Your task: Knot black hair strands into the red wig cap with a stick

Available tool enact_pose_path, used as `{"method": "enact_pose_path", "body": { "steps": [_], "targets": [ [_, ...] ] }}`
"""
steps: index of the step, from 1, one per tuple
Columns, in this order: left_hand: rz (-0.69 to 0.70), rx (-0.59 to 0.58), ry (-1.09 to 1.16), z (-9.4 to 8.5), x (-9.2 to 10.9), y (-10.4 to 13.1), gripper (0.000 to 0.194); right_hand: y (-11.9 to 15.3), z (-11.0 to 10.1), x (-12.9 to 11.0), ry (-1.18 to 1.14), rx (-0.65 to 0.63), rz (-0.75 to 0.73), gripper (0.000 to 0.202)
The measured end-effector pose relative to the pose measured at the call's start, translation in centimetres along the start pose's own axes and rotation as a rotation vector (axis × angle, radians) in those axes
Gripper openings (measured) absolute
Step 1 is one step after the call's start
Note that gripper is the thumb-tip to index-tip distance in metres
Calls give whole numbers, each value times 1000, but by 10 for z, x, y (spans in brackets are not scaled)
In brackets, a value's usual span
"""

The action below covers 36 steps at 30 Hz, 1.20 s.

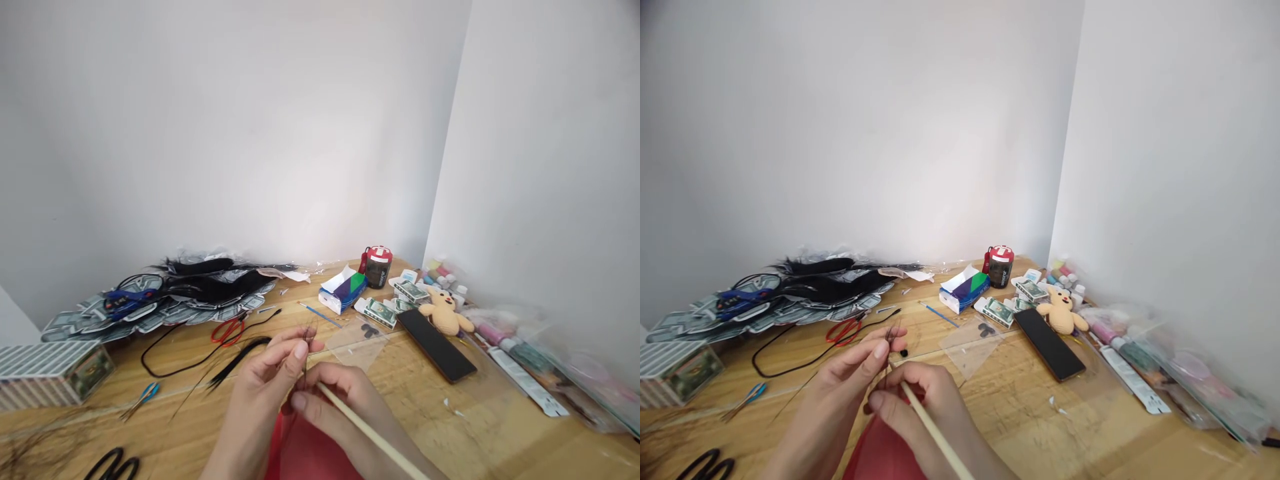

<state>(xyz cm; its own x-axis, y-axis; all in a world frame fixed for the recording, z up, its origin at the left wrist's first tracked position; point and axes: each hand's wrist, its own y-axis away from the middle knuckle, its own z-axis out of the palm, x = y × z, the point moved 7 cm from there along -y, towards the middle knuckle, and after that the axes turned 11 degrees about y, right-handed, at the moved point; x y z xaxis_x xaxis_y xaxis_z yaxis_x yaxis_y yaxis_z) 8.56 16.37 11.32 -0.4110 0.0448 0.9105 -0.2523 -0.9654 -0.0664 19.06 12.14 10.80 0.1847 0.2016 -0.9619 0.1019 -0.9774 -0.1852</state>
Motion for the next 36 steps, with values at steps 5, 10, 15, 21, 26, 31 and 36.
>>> {"method": "enact_pose_path", "body": {
  "steps": [5, 10, 15, 21, 26, 31, 36],
  "targets": [
    [83, 20, -57, -5, 9, -6, 32, 2, -20, -8, 82, 51, 54, 20],
    [152, 51, -38, -18, 18, -15, 30, 4, -33, -11, 9, 33, 89, 23],
    [94, 80, 107, -29, 21, -21, 34, 2, -45, -17, -21, 55, 77, 26],
    [-31, 27, 210, -26, 21, -21, 40, 4, -61, -15, -29, 105, 69, 25],
    [-85, -52, 132, -22, 21, -21, 51, 4, -76, -9, 9, 158, 66, 27],
    [-32, -166, -257, -30, 18, -30, 45, 2, -96, -5, 124, 245, 55, 28],
    [16, -351, -627, -22, 24, -20, 35, 2, -116, -6, 278, 316, 33, 32]
  ]
}}
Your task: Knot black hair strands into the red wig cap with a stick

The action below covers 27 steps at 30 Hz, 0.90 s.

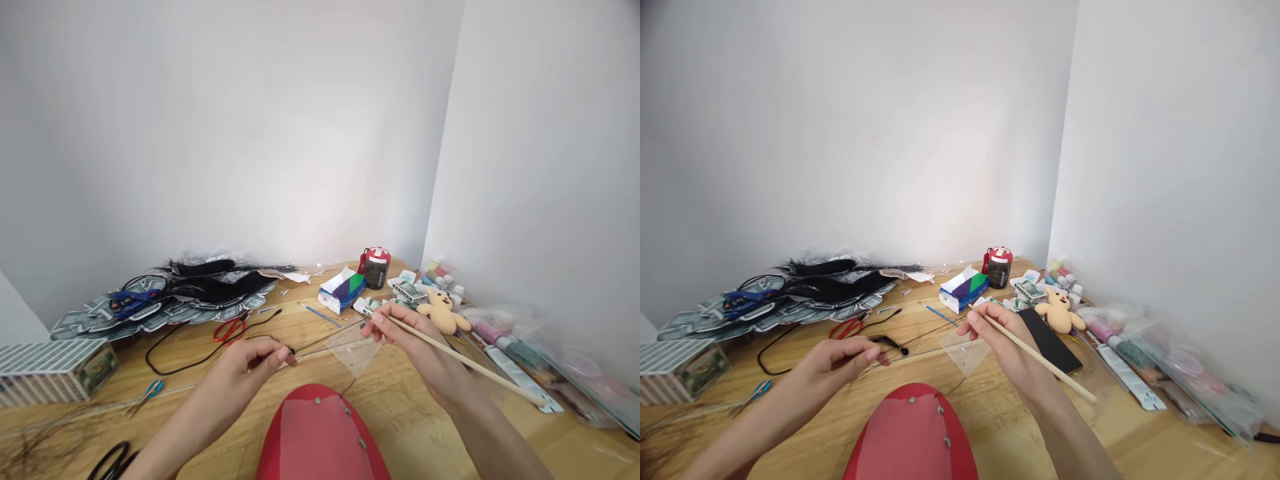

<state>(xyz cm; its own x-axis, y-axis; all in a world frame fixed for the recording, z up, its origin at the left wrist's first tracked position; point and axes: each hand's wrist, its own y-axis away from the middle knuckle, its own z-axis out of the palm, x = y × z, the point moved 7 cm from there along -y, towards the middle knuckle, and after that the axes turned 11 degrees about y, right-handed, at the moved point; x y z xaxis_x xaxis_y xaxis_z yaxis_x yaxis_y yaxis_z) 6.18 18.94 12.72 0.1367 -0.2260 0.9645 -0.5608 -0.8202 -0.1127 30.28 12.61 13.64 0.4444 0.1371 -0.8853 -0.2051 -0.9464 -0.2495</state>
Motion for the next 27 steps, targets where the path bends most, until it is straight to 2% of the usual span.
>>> {"method": "enact_pose_path", "body": {
  "steps": [2, 5, 8, 10, 13, 15, 19, 21, 22, 24, 25, 27],
  "targets": [
    [-1, -99, -89, 8, 6, 5, 37, -2, -5, 2, 67, 27, -15, 34],
    [-5, -161, -201, 12, 9, 8, 41, -6, -10, 8, 180, 34, -35, 36],
    [-1, -131, -311, 9, 4, 5, 41, -8, -11, 13, 329, 9, -42, 32],
    [7, -89, -373, 7, 1, 2, 39, -7, -14, 12, 440, 50, -41, 27],
    [16, -48, -436, 9, -2, 0, 37, 1, -15, -1, 552, 182, -73, 24],
    [24, -46, -452, 14, -3, 0, 37, 10, -1, -15, 564, 190, -138, 28],
    [55, -88, -439, 28, -2, 3, 36, 32, 54, -39, 484, -60, -381, 37],
    [69, -108, -420, 33, -1, 5, 35, 38, 75, -41, 430, -165, -437, 40],
    [73, -116, -409, 34, -1, 5, 36, 39, 81, -40, 402, -212, -439, 35],
    [77, -125, -382, 34, 0, 5, 37, 37, 86, -35, 351, -270, -404, 15],
    [80, -127, -364, 32, 0, 4, 37, 34, 84, -32, 330, -280, -378, 11],
    [88, -122, -325, 25, 1, 3, 37, 28, 74, -29, 295, -268, -324, 19]
  ]
}}
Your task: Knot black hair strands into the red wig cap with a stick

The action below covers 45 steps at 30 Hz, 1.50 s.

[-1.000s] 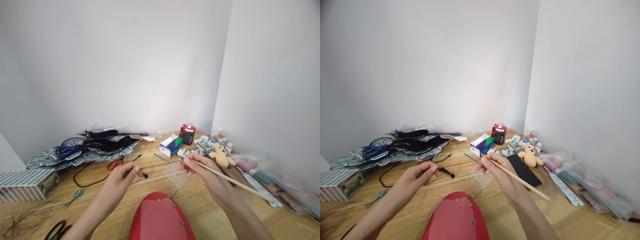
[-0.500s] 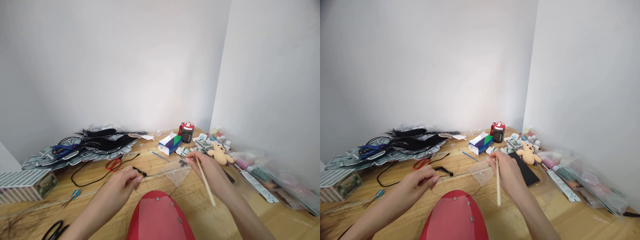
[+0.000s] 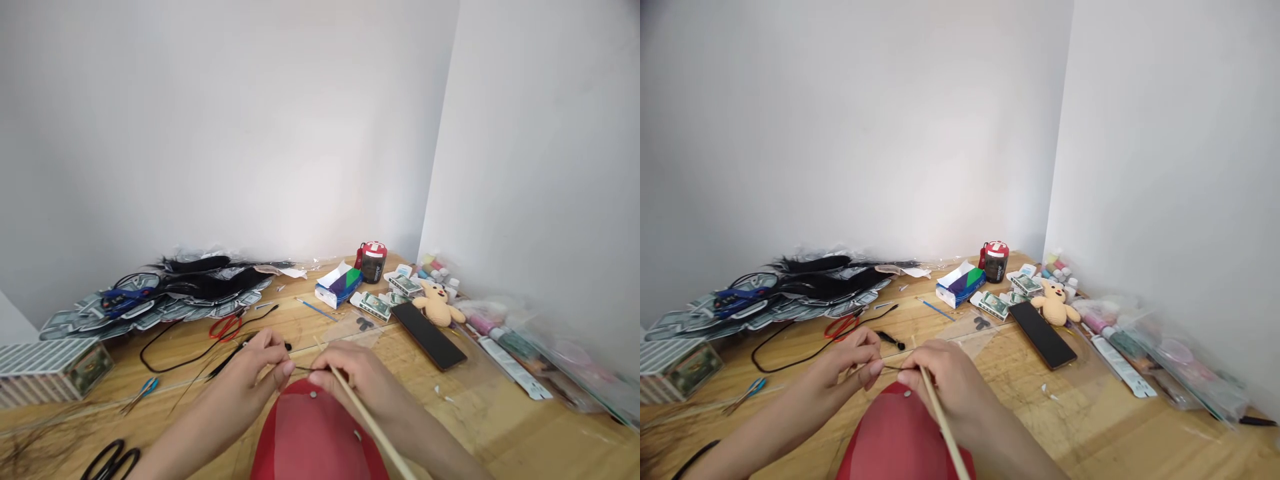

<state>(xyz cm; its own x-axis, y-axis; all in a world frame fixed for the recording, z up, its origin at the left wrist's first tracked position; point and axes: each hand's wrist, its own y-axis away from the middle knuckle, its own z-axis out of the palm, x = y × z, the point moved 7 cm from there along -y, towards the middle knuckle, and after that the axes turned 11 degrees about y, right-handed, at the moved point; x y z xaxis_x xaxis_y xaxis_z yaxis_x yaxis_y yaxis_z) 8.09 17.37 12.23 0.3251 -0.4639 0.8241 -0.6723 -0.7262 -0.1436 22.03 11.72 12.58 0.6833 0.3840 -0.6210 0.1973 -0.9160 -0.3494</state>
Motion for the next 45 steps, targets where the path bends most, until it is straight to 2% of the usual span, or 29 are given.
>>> {"method": "enact_pose_path", "body": {
  "steps": [5, 9, 12, 16, 19, 22, 25, 27, 29, 31, 33, 35, 37, 40, 42, 45],
  "targets": [
    [-42, -56, 122, -18, -9, -1, 38, -1, -34, 22, -57, 71, 151, 28],
    [-123, -146, 242, -19, -18, -1, 47, 2, -58, 40, -77, 184, 264, 31],
    [-171, -129, 312, -20, -28, -3, 52, 6, -72, 51, -72, 269, 324, 34],
    [-221, -28, 332, -32, -50, -8, 52, 9, -87, 65, -40, 351, 377, 36],
    [-238, 108, 307, -53, -73, -12, 45, 11, -98, 77, 21, 412, 402, 37],
    [-259, 277, 283, -80, -94, -12, 31, 13, -109, 89, 124, 465, 415, 35],
    [-276, 413, 286, -99, -105, -9, 25, 15, -113, 90, 233, 464, 404, 33],
    [-275, 463, 310, -102, -105, -8, 25, 13, -108, 82, 293, 426, 362, 31],
    [-266, 482, 350, -97, -99, -9, 25, 9, -94, 65, 335, 357, 277, 28],
    [-251, 467, 405, -84, -90, -11, 25, 5, -72, 42, 359, 261, 145, 25],
    [-239, 415, 472, -64, -78, -14, 27, 3, -46, 17, 368, 172, -5, 22],
    [-237, 339, 557, -40, -63, -17, 33, 3, -24, -1, 385, 151, -113, 17],
    [-242, 257, 668, -14, -50, -17, 43, 4, -11, -12, 409, 190, -175, 12],
    [-265, 158, 857, 19, -34, -14, 50, 6, -4, -15, 465, 289, -189, 6],
    [-276, 125, 967, 33, -27, -12, 50, 7, -4, -13, 514, 341, -180, 12],
    [-285, 115, 1078, 42, -22, -8, 45, 7, -6, -12, 588, 380, -177, 16]
  ]
}}
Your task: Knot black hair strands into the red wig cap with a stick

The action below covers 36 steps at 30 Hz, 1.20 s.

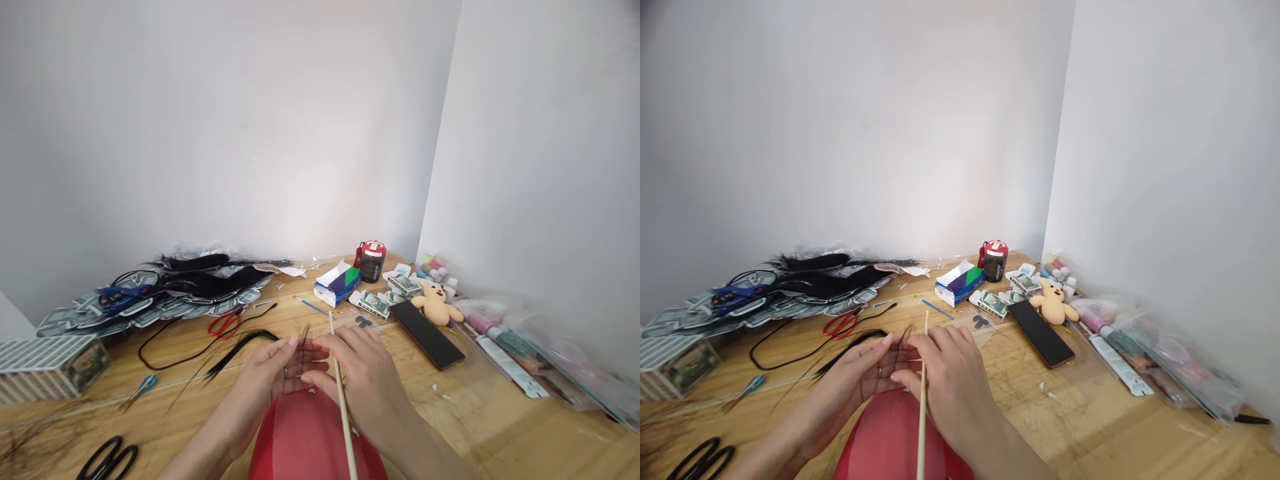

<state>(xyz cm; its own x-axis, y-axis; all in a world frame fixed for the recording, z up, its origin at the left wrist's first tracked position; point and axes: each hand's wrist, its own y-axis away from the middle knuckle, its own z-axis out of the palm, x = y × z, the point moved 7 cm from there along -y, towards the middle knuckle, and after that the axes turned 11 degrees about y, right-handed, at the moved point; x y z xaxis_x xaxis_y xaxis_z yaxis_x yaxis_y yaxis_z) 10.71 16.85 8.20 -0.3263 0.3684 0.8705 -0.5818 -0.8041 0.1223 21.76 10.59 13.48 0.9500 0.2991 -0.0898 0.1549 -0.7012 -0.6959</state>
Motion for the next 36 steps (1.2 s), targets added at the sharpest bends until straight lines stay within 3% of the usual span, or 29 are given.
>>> {"method": "enact_pose_path", "body": {
  "steps": [6, 13, 18, 25, 32, 36],
  "targets": [
    [-8, -37, 64, 7, -1, 4, 28, 1, -2, -5, 69, 21, -10, 16],
    [23, -25, 142, 10, -7, 1, 33, 5, -2, -10, 39, 37, 66, 27],
    [24, 12, 113, 6, -10, 0, 42, 6, 2, -7, 147, 44, 66, 14],
    [126, 37, -135, -7, -3, -10, 47, 5, 4, -3, 122, 25, 34, 18],
    [264, 96, -527, -27, 29, -13, 32, 1, -6, 13, 39, -47, 71, 15],
    [387, 211, -724, -45, 51, -10, 30, -1, -9, 21, 40, -60, 82, 16]
  ]
}}
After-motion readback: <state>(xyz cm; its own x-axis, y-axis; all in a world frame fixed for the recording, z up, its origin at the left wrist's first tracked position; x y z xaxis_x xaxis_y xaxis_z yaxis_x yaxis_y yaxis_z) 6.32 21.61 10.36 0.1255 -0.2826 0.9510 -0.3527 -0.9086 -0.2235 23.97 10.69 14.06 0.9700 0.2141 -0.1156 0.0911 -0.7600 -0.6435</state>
